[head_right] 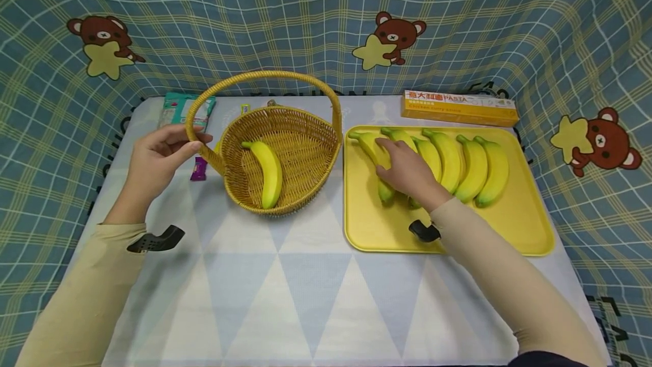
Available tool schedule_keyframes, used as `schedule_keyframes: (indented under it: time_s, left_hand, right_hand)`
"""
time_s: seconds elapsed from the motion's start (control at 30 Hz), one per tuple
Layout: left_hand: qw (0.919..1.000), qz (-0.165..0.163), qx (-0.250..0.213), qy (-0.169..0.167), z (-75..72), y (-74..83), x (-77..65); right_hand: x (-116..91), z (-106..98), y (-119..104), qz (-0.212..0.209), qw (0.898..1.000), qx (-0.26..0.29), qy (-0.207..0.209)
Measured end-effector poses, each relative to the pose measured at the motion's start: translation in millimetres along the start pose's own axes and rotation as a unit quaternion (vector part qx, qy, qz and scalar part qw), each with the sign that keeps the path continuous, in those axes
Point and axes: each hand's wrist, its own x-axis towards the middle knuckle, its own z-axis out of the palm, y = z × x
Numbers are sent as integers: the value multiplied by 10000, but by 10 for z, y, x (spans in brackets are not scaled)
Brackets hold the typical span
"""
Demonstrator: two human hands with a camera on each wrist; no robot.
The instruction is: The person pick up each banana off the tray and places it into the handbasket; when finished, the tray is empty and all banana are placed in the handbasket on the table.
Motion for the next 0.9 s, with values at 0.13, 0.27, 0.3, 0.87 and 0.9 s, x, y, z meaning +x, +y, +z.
schedule_keyframes:
  time_s: [0.13,0.27,0.3,0.87,0.9]
  left_hand:
    - [10000,33,-44,0,7,-5,2]
    - [10000,24,-26,17,11,-6,-1]
    - [10000,12,-15,26,12,-4,-3]
    - [10000,27,24,31,9,7,-2]
    - [10000,30,2,28,10,3,-2]
  right_hand:
    - [-206,-154,-79,-92,9999,-75,18]
    - [-414,-330,-207,-182,9997,-180,0]
    - [-457,-371,-243,-218,9996,-196,-7]
    - [-161,-284,-952,-1256,9918,220,60]
    - [-100,-251,-995,-1306,9910,265,81]
